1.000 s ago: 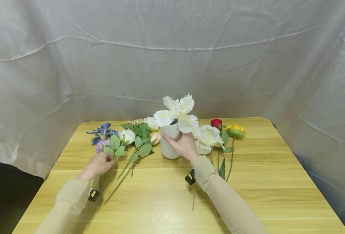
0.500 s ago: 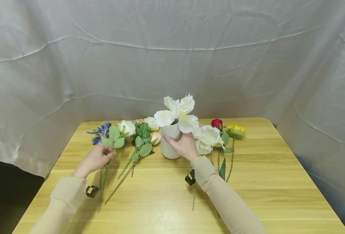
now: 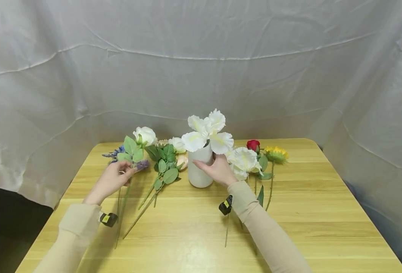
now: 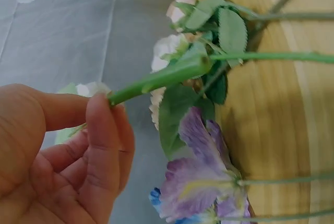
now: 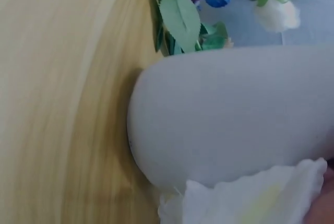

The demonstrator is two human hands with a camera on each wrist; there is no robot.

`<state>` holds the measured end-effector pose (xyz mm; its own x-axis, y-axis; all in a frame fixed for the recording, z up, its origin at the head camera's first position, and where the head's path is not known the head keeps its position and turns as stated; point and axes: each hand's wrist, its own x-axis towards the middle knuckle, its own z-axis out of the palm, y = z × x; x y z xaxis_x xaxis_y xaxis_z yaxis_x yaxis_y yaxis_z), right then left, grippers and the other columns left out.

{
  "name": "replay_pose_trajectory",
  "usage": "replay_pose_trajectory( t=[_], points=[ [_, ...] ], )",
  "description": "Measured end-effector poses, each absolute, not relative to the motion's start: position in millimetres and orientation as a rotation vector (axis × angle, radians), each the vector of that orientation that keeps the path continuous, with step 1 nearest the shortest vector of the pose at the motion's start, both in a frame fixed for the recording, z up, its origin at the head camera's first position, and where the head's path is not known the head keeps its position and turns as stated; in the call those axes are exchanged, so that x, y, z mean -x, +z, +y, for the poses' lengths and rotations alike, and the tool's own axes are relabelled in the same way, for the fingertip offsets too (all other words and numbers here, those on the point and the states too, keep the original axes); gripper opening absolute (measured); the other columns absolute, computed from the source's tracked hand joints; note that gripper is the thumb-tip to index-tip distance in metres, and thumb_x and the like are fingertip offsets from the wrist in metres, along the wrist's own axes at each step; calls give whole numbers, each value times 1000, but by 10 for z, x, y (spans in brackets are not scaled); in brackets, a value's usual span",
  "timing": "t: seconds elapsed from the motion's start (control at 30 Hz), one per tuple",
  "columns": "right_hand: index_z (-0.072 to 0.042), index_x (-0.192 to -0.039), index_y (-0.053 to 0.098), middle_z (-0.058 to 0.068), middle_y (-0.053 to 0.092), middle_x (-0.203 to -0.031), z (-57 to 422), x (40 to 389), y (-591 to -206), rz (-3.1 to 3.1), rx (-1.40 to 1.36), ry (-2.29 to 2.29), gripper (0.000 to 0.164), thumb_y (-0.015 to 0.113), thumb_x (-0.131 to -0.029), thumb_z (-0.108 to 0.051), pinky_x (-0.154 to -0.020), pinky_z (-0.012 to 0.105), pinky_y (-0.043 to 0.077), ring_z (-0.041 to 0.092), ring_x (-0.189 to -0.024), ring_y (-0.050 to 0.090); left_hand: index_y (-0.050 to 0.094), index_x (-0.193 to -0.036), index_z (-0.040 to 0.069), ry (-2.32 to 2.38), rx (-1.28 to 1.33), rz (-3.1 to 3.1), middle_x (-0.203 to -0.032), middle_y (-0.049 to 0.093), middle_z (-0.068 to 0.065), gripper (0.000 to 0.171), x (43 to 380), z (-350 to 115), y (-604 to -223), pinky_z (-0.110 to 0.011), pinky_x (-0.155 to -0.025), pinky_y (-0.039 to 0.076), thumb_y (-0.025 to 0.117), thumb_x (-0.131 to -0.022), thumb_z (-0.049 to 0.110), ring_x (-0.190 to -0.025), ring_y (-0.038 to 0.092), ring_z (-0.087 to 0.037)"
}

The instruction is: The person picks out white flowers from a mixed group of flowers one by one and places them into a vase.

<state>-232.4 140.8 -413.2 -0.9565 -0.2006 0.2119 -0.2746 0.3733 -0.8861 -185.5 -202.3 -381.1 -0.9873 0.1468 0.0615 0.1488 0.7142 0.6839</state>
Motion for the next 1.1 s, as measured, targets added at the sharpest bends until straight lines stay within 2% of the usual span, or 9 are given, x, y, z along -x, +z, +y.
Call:
replay_pose_trajectory(
  t=[0.2,0.37,0.5,0.6,0.77,0.83,0.9,1.0,1.1],
  points=[
    [4,-133,43,23,54,-128,1499,2399,-4118,-2515,-616,1807,64,72,-83,-23,-100,49,42,34,-118,52,59,-104,0,-1330,227,-2737,-86,63,-13,23,1922,-1935,-3745,-31,-57,53,55,-96,22,-62,63,-22],
    [10,-136,36,28,49,-131,1539,2445,-4088,-2447,-771,1849,64,69,-84,-7,-100,52,41,40,-119,49,57,-102,2,-1503,208,-2553,-90,63,-19,27,1972,-1832,-3648,-33,-58,57,54,-96,28,-66,63,-30],
    [9,-141,30,25,46,-136,1560,2447,-4072,-2455,-791,1844,71,68,-84,-6,-102,48,40,37,-122,47,57,-104,2,-1608,214,-2404,-89,62,-16,28,1998,-1731,-3543,-35,-60,58,56,-96,29,-66,63,-25],
    [6,-142,31,22,46,-137,1569,2452,-4074,-2448,-821,1838,70,68,-84,-8,-104,46,39,34,-124,46,58,-106,-1,-1662,225,-2287,-89,62,-13,27,1998,-1623,-3408,-30,-60,58,57,-95,24,-67,63,-18],
    [4,-136,39,21,50,-133,1596,2477,-4089,-2413,-895,1836,61,68,-84,-9,-103,49,39,34,-121,49,56,-107,-6,-1749,243,-2113,-91,62,-12,23,1933,-1369,-3069,-24,-62,57,57,-95,13,-73,62,-35],
    [4,-135,40,21,51,-132,1609,2480,-4087,-2414,-898,1851,59,68,-84,-9,-103,49,39,34,-120,50,56,-107,-8,-1759,273,-2059,-90,62,-12,21,1916,-1262,-2964,-26,-64,57,56,-94,9,-76,60,-43],
    [3,-134,39,21,51,-131,1622,2482,-4082,-2416,-889,1884,59,68,-84,-7,-102,48,40,33,-119,50,57,-106,-9,-1752,317,-2013,-89,62,-13,20,1931,-1162,-2904,-31,-66,58,56,-94,8,-77,59,-43],
    [5,-133,39,23,51,-130,1647,2484,-4076,-2404,-906,1935,57,67,-84,-2,-102,48,40,34,-119,50,58,-104,-9,-1748,389,-1941,-90,63,-17,20,2014,-1030,-2896,-40,-70,58,57,-93,7,-76,61,-40],
    [6,-130,41,23,52,-126,1666,2493,-4073,-2387,-931,1980,54,67,-83,1,-101,46,42,34,-117,52,60,-103,-7,-1764,460,-1873,-94,63,-22,20,2125,-914,-2941,-40,-70,58,59,-93,10,-73,64,-30]
  ],
)
